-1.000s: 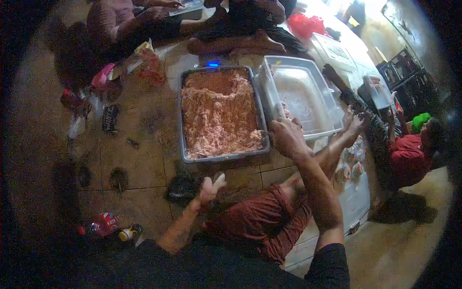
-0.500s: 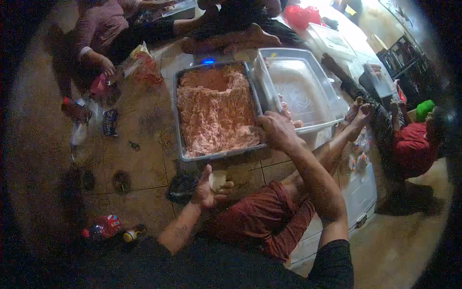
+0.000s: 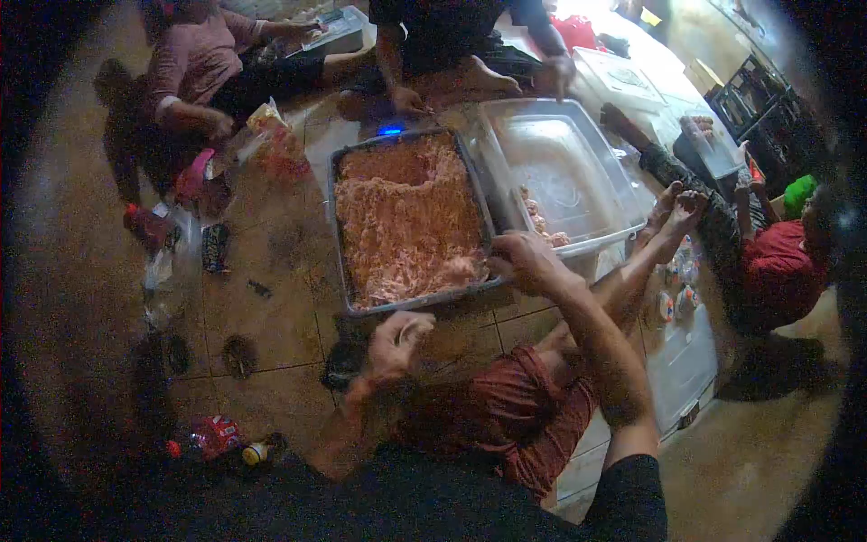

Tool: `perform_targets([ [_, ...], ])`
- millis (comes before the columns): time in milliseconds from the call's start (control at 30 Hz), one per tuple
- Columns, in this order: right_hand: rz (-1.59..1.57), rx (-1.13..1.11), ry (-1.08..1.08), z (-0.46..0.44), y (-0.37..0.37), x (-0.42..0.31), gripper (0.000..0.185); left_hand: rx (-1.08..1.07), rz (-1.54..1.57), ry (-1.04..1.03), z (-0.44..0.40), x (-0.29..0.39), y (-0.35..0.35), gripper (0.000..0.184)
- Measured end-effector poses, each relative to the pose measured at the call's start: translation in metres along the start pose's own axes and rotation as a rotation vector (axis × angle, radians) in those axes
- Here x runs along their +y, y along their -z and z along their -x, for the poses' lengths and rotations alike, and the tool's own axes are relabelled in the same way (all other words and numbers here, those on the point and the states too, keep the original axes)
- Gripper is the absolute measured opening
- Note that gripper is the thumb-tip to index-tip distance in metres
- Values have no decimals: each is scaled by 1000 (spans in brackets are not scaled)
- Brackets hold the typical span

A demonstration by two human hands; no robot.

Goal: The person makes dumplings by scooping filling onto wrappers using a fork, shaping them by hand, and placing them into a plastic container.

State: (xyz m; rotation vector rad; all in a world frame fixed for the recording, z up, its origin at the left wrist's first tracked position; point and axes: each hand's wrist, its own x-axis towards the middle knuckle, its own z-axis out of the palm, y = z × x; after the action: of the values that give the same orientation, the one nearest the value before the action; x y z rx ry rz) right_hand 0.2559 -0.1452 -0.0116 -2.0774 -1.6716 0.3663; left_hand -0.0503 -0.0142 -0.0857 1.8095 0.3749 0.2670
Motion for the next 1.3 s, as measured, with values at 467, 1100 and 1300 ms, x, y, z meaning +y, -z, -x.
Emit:
perform_targets([
  [467,-235,694,-20,44,-61,-88,30,-22,1718,172,-77,54,-3,91],
  [1100,10,206,28,74,-28,-89,39,-125,1823,60,-72,27,11,98],
  [1300,65,340,106,66,-41,-83,39,-65,2024,82,-73,34,-1,88],
])
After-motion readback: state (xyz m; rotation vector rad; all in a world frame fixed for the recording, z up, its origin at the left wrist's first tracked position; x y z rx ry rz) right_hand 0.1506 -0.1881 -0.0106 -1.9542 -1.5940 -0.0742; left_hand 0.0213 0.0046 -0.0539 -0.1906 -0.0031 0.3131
